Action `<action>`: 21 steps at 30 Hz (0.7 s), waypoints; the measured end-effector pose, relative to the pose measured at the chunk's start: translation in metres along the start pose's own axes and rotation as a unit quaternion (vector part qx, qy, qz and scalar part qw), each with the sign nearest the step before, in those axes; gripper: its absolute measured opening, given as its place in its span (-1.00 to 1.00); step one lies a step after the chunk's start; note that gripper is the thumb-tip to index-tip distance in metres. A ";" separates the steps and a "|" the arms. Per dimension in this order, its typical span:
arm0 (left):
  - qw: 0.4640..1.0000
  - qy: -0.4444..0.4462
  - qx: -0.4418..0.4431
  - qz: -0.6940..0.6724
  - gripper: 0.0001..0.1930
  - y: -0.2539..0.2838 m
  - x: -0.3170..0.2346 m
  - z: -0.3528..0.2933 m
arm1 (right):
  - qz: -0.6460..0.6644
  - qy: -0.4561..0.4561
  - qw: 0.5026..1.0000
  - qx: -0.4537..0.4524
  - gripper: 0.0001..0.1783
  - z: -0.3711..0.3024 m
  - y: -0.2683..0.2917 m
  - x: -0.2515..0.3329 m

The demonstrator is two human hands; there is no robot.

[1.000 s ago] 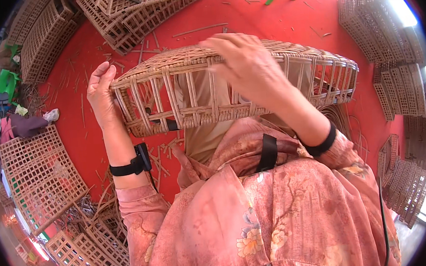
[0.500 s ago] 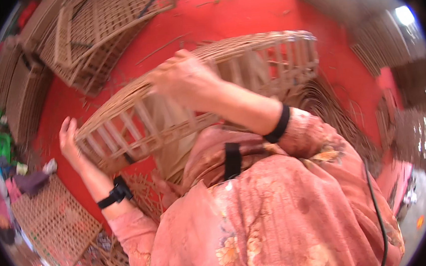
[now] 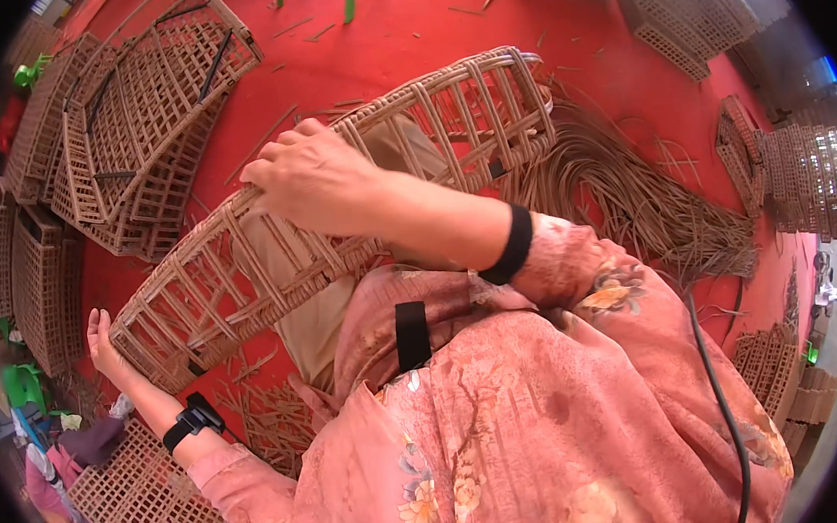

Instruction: The recorder is weaving bamboo strips onto a wooden or bamboo furniture frame to create a bench or chair back.

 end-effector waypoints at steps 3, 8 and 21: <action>1.000 0.020 0.012 -0.004 -0.71 -0.006 0.001 -0.003 | 0.016 0.052 0.998 -0.034 -0.59 -0.006 0.003 -0.014; 1.000 0.018 0.003 0.000 -0.68 0.004 -0.002 0.003 | 0.070 0.077 0.993 -0.062 -0.70 0.007 0.000 -0.013; 0.985 -0.057 0.002 0.163 -0.67 0.030 -0.003 0.037 | 0.027 -0.013 0.910 -0.413 -0.66 -0.108 0.104 -0.085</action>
Point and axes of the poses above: each hand's wrist, its own z-axis towards the middle knuckle, its own y-axis out of the back of the hand, x = y × z, the point moved 6 cm from there along z, towards the middle knuckle, and after that the axes turned 1 degree about -z, right-handed, at the moved point
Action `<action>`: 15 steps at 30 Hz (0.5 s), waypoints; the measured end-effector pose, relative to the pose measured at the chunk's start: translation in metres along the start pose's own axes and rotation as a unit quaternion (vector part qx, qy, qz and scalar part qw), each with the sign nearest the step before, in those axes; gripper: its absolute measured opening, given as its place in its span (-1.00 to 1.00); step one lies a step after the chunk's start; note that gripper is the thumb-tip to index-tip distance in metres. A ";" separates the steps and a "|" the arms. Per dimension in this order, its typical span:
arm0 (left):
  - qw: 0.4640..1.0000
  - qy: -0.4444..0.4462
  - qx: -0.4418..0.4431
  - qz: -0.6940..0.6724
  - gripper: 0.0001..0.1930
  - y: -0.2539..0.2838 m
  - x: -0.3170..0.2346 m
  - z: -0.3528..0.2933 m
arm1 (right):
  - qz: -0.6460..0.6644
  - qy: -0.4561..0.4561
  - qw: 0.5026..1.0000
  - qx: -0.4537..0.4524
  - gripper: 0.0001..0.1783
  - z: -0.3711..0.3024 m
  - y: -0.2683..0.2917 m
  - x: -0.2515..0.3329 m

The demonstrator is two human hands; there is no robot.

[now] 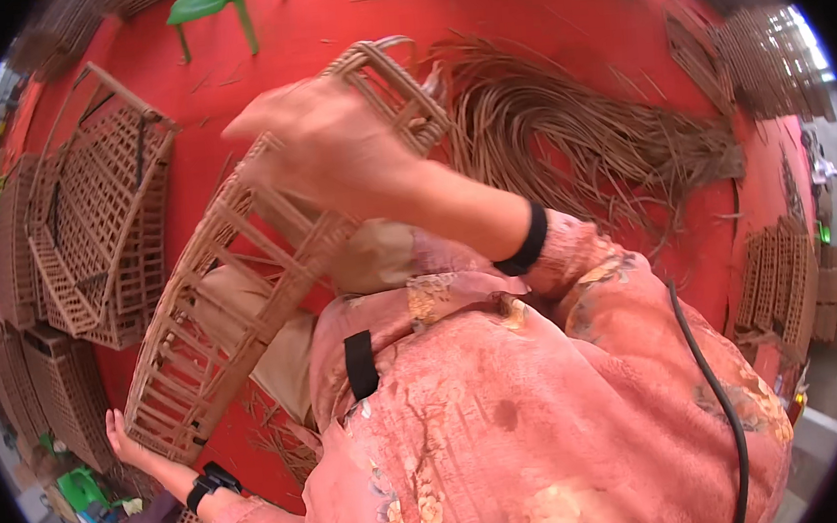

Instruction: The recorder is weaving bamboo strips onto a wooden or bamboo furniture frame to create a bench or chair back.

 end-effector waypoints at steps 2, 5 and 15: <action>0.997 -0.021 -0.020 0.069 -0.65 0.010 -0.002 0.004 | -0.086 -0.026 0.996 -0.022 -0.74 -0.017 0.058 -0.040; 0.976 -0.072 -0.057 0.199 -0.62 0.015 -0.026 -0.004 | -0.027 -0.321 0.943 -0.082 -0.74 -0.078 0.140 -0.129; 0.838 -0.448 0.010 0.313 -0.63 -0.239 -0.236 -0.307 | 0.109 -0.736 0.657 -0.123 -0.72 -0.408 0.140 -0.347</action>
Point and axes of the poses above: each hand's wrist, its own z-axis towards the middle knuckle, its own y-axis out of the back of the hand, x = y × z, the point moved 6 cm from there along z, towards the middle knuckle, and after that the axes turned 1 degree about -z, right-handed, at the moved point
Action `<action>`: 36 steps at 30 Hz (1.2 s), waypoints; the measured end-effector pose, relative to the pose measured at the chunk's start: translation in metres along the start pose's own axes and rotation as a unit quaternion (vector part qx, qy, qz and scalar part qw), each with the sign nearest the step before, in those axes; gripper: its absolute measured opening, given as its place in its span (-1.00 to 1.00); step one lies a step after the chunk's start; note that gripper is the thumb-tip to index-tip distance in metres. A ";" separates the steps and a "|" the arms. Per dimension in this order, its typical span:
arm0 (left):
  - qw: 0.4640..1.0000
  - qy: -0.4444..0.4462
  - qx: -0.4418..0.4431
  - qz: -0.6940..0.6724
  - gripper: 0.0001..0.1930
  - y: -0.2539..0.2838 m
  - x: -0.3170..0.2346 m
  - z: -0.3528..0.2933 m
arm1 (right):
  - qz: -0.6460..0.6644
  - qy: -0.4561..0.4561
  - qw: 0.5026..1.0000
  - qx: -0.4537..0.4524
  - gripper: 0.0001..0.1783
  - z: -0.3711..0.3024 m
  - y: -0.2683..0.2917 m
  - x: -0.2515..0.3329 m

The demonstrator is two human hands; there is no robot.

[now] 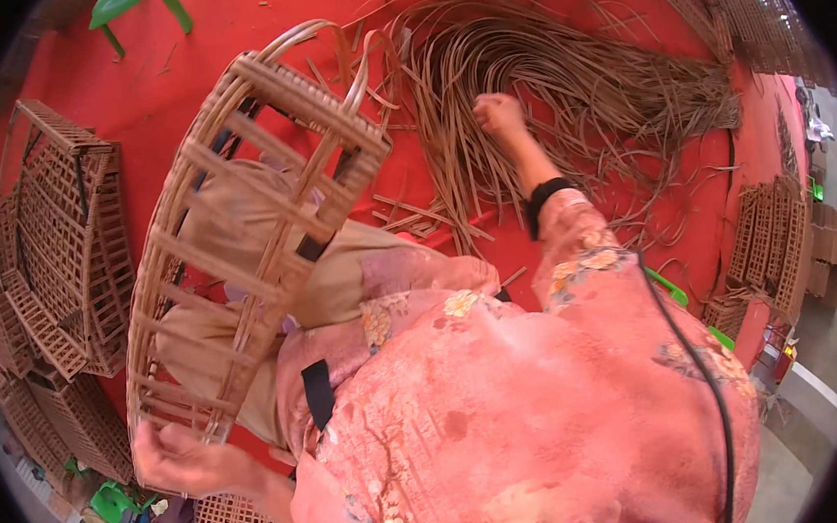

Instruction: The recorder is weaving bamboo strips onto a wooden or bamboo furniture frame to create a bench or chair back.

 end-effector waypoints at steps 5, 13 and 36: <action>0.977 -0.130 0.167 -0.018 -0.50 -0.066 -0.088 -0.009 | -0.185 -0.071 0.979 0.039 -0.59 0.040 -0.025 -0.144; 0.977 -0.116 0.175 0.020 -0.50 -0.064 -0.080 -0.011 | -0.442 -0.099 0.887 0.089 -0.31 0.037 -0.067 -0.151; 0.983 -0.082 0.153 -0.066 -0.74 -0.086 -0.071 0.045 | 0.436 0.023 0.815 0.380 -0.83 -0.150 -0.064 0.188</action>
Point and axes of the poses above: each hand's wrist, its own z-axis towards the middle knuckle, its own y-axis out of the back of the hand, x = y × z, the point moved 6 cm from there along z, towards the middle knuckle, and after that the axes turned 1 degree about -z, right-handed, at the moved point
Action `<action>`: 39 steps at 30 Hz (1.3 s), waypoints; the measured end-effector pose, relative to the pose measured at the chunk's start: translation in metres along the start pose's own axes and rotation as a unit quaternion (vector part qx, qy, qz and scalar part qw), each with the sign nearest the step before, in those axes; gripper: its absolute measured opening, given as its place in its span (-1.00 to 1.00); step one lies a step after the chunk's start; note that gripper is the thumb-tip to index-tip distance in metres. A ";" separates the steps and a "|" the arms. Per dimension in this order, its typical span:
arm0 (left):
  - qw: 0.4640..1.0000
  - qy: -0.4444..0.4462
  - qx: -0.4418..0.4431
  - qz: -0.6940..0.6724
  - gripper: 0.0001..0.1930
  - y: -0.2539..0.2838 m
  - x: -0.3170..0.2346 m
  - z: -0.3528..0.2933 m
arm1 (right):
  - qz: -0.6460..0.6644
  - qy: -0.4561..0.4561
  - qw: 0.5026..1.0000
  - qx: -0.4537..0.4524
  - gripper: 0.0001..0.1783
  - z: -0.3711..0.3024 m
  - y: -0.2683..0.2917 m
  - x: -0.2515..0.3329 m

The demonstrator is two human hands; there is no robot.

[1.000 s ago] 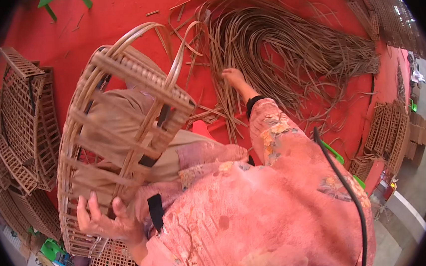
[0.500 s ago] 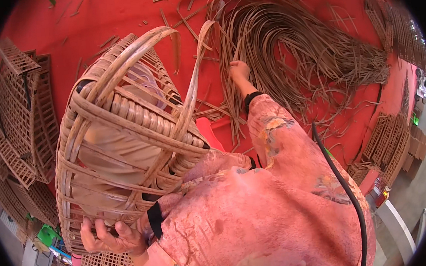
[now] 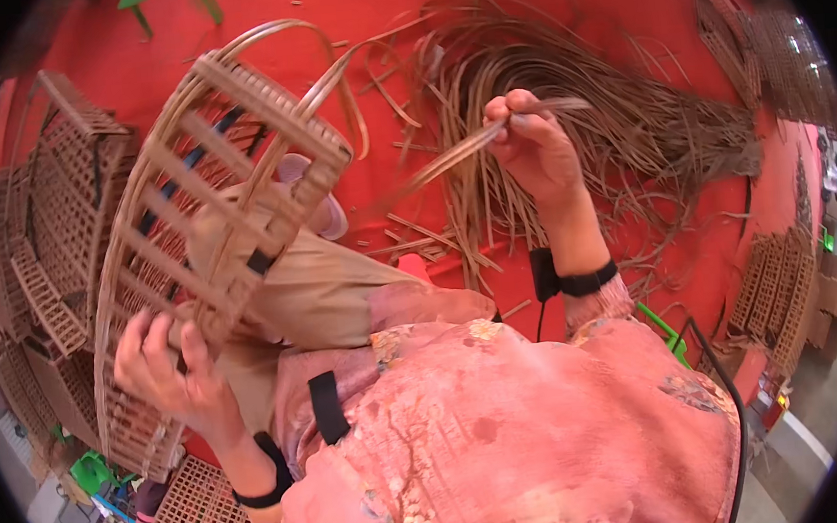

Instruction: The recorder is weaving bamboo strips onto a wooden or bamboo furniture frame to create a bench or chair back.

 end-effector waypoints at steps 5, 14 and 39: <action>1.000 0.001 -0.014 0.019 -0.78 -0.008 0.015 0.022 | -0.062 -0.028 0.973 0.220 -0.94 -0.027 -0.155 -0.059; 0.932 0.036 0.040 -0.358 -0.78 0.028 0.008 -0.003 | -0.131 -0.229 0.939 0.222 -0.92 -0.063 -0.205 -0.131; 0.825 -0.067 0.323 -0.459 -0.86 0.015 -0.080 0.010 | -0.565 0.079 0.782 0.252 -0.60 -0.074 -0.260 -0.056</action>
Point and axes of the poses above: each hand's wrist, its own z-axis towards the middle knuckle, its own y-axis out of the back of the hand, x = y × z, the point moved 6 cm from there along z, towards the middle knuckle, and after that the axes turned 1 degree about -z, right-handed, at the moved point
